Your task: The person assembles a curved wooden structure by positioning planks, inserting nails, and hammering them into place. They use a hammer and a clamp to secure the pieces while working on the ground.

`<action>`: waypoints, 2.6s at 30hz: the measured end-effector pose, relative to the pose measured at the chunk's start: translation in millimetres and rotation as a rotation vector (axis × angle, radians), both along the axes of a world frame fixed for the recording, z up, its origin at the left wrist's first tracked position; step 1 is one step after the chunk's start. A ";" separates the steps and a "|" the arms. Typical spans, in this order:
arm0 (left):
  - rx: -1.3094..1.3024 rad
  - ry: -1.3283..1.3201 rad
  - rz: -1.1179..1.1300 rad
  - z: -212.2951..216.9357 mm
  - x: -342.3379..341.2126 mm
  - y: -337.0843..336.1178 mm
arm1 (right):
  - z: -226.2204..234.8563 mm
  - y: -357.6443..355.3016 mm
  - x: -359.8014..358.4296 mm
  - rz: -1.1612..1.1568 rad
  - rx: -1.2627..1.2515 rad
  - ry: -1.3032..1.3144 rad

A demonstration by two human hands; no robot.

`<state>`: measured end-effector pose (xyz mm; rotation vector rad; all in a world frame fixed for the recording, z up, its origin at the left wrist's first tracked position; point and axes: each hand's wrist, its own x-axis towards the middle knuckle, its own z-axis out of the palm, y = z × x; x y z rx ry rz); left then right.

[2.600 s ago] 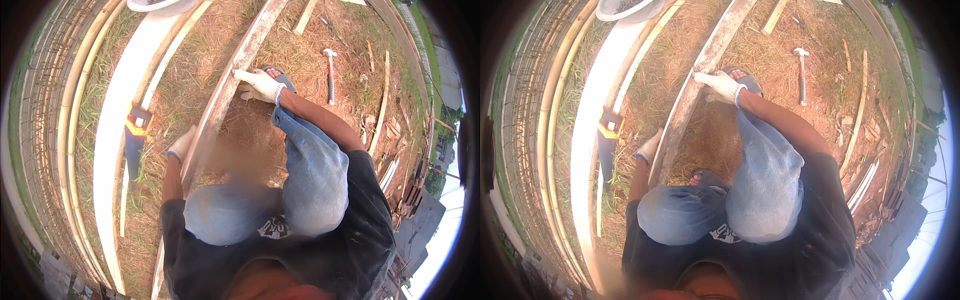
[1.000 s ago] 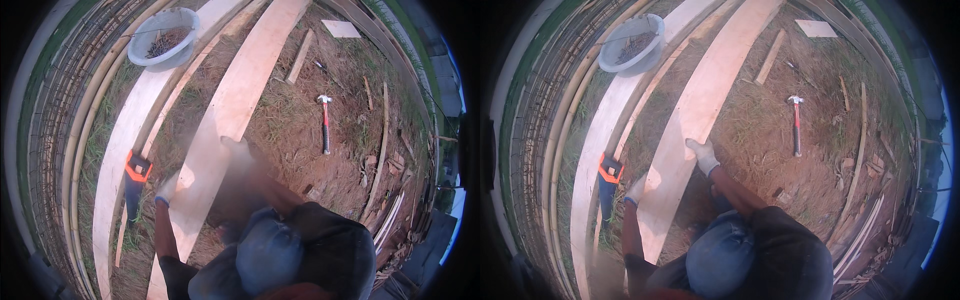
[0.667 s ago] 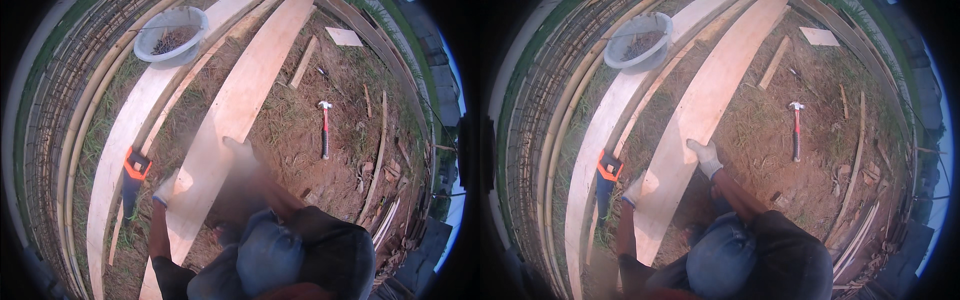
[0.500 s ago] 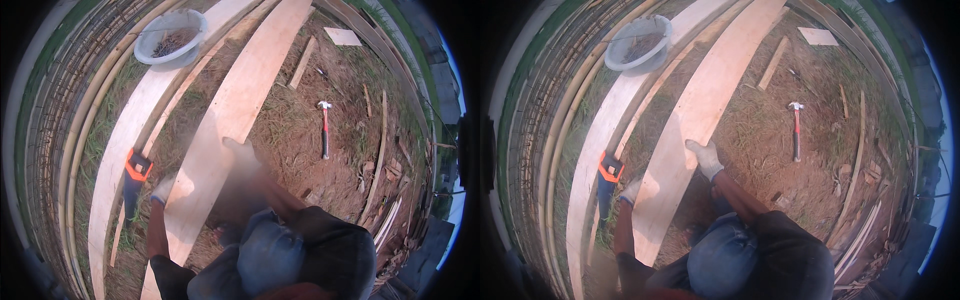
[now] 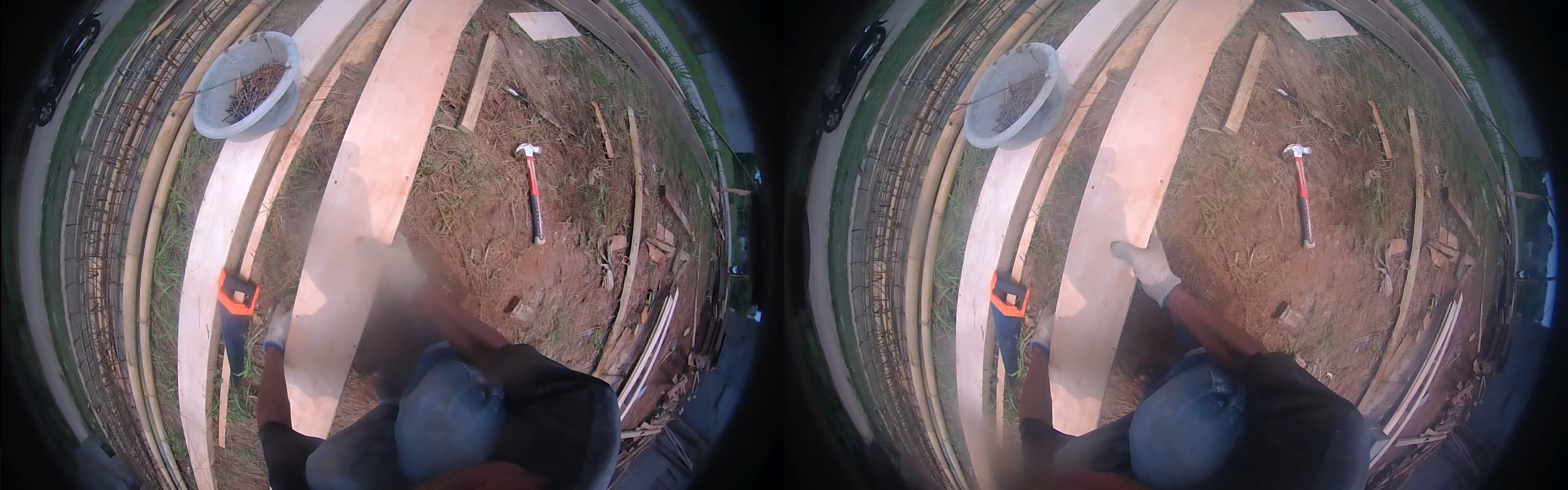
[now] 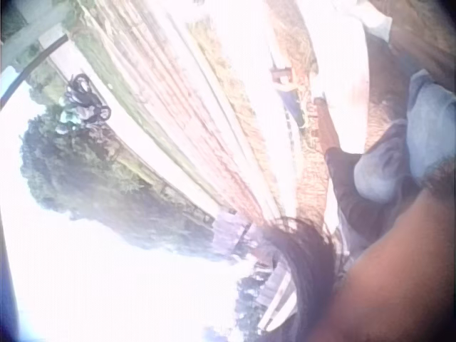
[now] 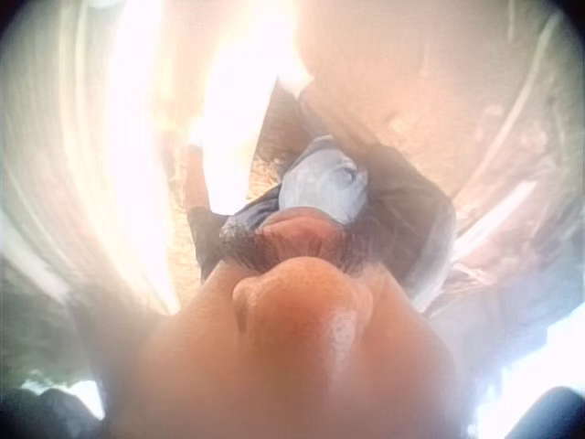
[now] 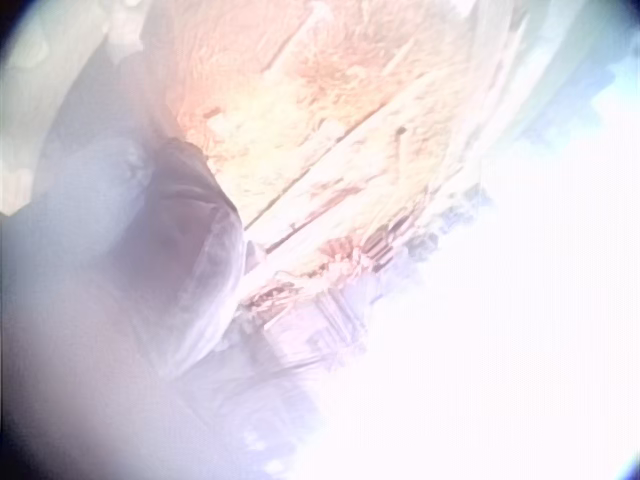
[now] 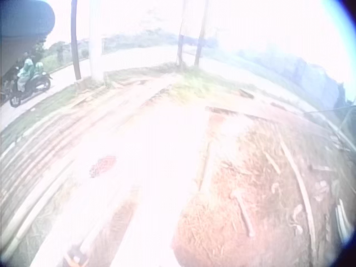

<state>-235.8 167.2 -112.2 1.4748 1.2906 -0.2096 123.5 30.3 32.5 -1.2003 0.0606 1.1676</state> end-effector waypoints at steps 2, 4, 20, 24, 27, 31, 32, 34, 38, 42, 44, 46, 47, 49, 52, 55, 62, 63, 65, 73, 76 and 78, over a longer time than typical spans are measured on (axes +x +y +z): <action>-0.003 -0.128 -0.117 44.8 39.3 -5.3 | 0.6 -7.3 1.9 -0.013 -0.072 -0.023; 0.036 -0.211 -0.201 75.1 67.5 5.1 | 4.1 -5.4 -2.5 -0.012 -0.074 -0.115; 0.023 -0.184 -0.290 49.0 182.2 31.4 | 84.0 -1.3 10.8 0.159 -0.146 -0.031; 0.027 -0.165 -0.282 54.0 180.2 21.6 | 75.1 -12.0 9.5 0.093 -0.101 0.009; 0.038 -0.145 -0.281 61.0 175.0 16.5 | 74.3 -17.9 10.9 0.094 -0.093 0.024; 0.058 -0.112 -0.271 74.6 156.9 5.5 | 79.7 -21.0 13.9 0.098 -0.071 0.008; 0.072 -0.097 -0.257 79.5 147.6 3.5 | 77.3 -19.7 11.8 0.099 -0.032 0.014; 0.085 -0.073 -0.248 88.0 135.8 -1.0 | 80.4 -19.4 13.4 0.105 -0.012 0.036; 0.075 -0.056 -0.258 92.9 132.0 -8.5 | 81.0 -21.9 16.6 0.099 0.012 -0.009; 0.087 -0.082 -0.262 90.4 144.2 -2.9 | 74.6 -13.4 16.0 0.149 0.020 -0.019; 0.080 -0.124 -0.295 79.3 168.6 3.8 | 71.3 -19.0 18.5 0.135 0.002 -0.009; 0.076 -0.172 -0.316 67.7 192.1 14.3 | 66.4 -20.1 16.1 0.149 -0.029 -0.006; 0.088 -0.191 -0.316 65.4 200.5 21.8 | 63.7 -18.8 16.1 0.179 -0.035 -0.004; 0.082 -0.224 -0.339 60.3 221.4 29.0 | 58.8 -25.3 19.0 0.183 -0.066 -0.013; 0.037 -0.256 -0.357 58.4 232.0 18.7 | 52.9 -28.1 12.1 0.140 -0.098 -0.028; -0.017 -0.290 -0.359 56.6 226.9 -1.3 | 35.3 -34.1 10.1 0.101 -0.067 0.002; -0.023 -0.258 -0.331 73.6 185.0 2.6 | 41.9 -27.9 17.2 0.167 -0.135 0.032; -0.009 -0.253 -0.323 71.4 183.9 4.5 | 37.8 -26.2 16.7 0.148 -0.140 0.034; -0.001 -0.247 -0.310 61.6 186.8 -1.7 | 30.7 -24.0 16.3 0.112 -0.152 0.037; 0.034 -0.305 -0.276 47.4 249.1 18.8 | 3.4 -36.9 21.7 0.157 -0.209 0.037; 0.040 -0.319 -0.253 42.3 254.3 21.0 | 23.3 -28.8 22.9 0.166 -0.155 -0.070; 0.058 -0.330 -0.234 39.9 244.3 20.5 | 28.2 -26.6 24.1 0.180 -0.141 -0.076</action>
